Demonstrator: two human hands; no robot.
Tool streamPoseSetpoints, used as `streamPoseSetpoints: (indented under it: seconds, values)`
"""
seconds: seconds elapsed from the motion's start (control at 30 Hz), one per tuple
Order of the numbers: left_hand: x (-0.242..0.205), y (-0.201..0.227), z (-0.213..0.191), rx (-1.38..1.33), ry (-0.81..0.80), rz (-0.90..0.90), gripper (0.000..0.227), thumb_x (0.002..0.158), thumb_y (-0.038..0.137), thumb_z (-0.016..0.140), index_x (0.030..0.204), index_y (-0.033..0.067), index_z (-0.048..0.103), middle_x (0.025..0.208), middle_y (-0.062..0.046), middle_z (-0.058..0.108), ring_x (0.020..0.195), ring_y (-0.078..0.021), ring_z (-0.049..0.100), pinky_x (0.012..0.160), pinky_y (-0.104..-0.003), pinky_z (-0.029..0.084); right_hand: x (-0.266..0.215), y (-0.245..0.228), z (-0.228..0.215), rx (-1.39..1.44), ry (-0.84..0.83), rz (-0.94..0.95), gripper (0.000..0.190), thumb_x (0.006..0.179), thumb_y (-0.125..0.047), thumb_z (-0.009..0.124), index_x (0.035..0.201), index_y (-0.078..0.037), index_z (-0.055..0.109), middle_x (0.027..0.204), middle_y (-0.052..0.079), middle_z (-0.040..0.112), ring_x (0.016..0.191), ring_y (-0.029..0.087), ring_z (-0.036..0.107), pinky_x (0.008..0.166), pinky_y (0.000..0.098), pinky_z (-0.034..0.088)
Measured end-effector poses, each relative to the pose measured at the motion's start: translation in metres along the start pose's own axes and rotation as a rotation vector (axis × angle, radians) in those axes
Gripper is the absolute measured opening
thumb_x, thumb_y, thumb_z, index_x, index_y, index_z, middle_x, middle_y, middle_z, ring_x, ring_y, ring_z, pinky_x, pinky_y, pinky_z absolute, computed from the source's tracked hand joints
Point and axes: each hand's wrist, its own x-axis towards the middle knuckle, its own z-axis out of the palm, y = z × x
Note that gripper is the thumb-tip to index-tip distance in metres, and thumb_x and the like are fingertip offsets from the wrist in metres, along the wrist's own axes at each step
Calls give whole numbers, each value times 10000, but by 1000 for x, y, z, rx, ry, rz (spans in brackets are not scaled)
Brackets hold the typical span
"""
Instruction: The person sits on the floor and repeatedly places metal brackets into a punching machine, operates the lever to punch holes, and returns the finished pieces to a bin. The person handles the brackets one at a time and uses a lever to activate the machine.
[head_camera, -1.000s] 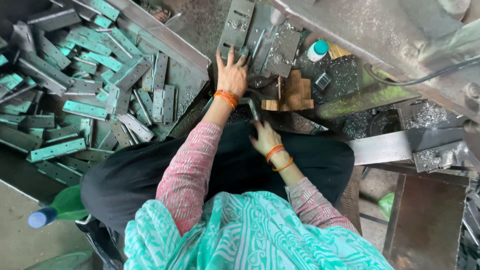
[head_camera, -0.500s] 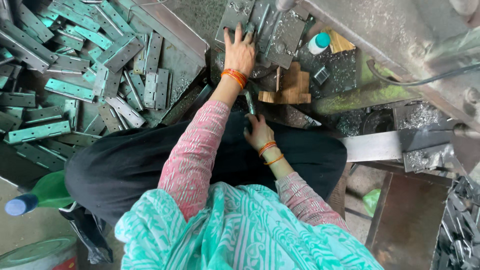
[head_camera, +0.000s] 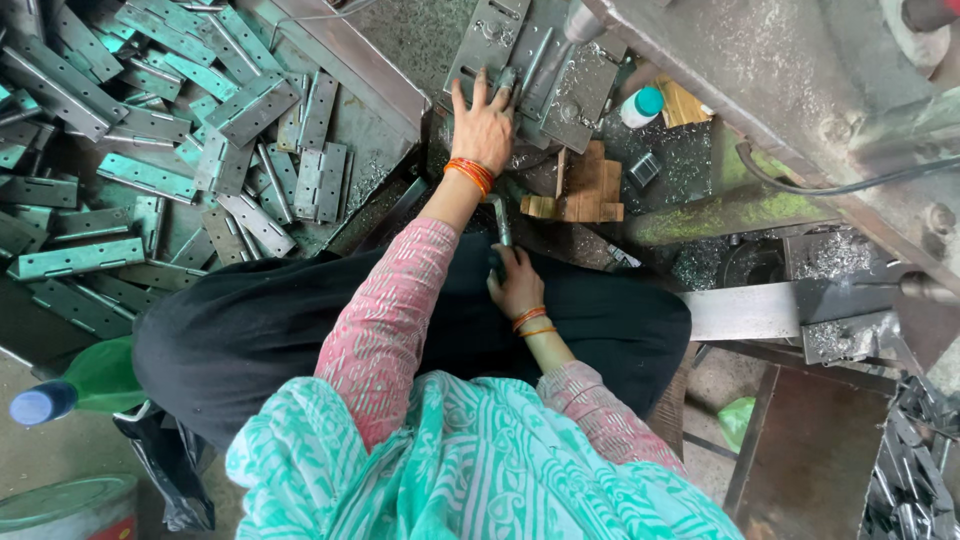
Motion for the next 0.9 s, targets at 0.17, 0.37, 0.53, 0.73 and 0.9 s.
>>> streamPoseSetpoints:
  seconds: [0.17, 0.37, 0.53, 0.73, 0.9]
  values:
    - [-1, 3, 3, 12, -58, 12, 388, 953, 209, 528, 1286, 119, 707, 1490, -57, 534, 1493, -397, 252, 1153, -751, 156, -3, 3, -1, 16, -136, 142, 508, 861, -272, 701, 1350, -298, 565, 1307, 158, 599, 999, 419, 698, 839, 538, 565]
    - [20, 7, 11, 45, -93, 8, 332, 974, 217, 523, 1183, 109, 757, 1468, -76, 557, 1479, -406, 276, 1145, -755, 165, 36, 0, -54, -71, -124, -28, 529, 888, -343, 734, 1367, -189, 572, 1199, 165, 677, 1052, 412, 679, 884, 527, 557]
    - [47, 9, 15, 29, -112, 10, 336, 957, 209, 521, 1184, 116, 750, 1453, -74, 557, 1464, -405, 287, 1129, -756, 175, 31, -1, -40, -103, -96, 14, 482, 853, -322, 737, 1291, -146, 643, 1158, 205, 668, 1039, 433, 654, 863, 523, 540]
    - [41, 9, 23, 68, -98, 24, 342, 953, 213, 529, 1213, 124, 734, 1502, -73, 518, 1491, -409, 250, 1118, -759, 181, 8, 8, -15, 78, 84, -60, 465, 829, -270, 739, 1260, -127, 638, 1203, 182, 678, 1071, 419, 667, 884, 487, 564]
    - [34, 4, 22, 49, -102, 18, 438, 931, 232, 528, 1334, 131, 669, 1515, -47, 494, 1475, -392, 231, 1124, -767, 145, 28, -8, -53, 13, -86, -34, 449, 806, -248, 732, 1240, -148, 676, 1151, 200, 691, 1055, 408, 673, 883, 482, 553]
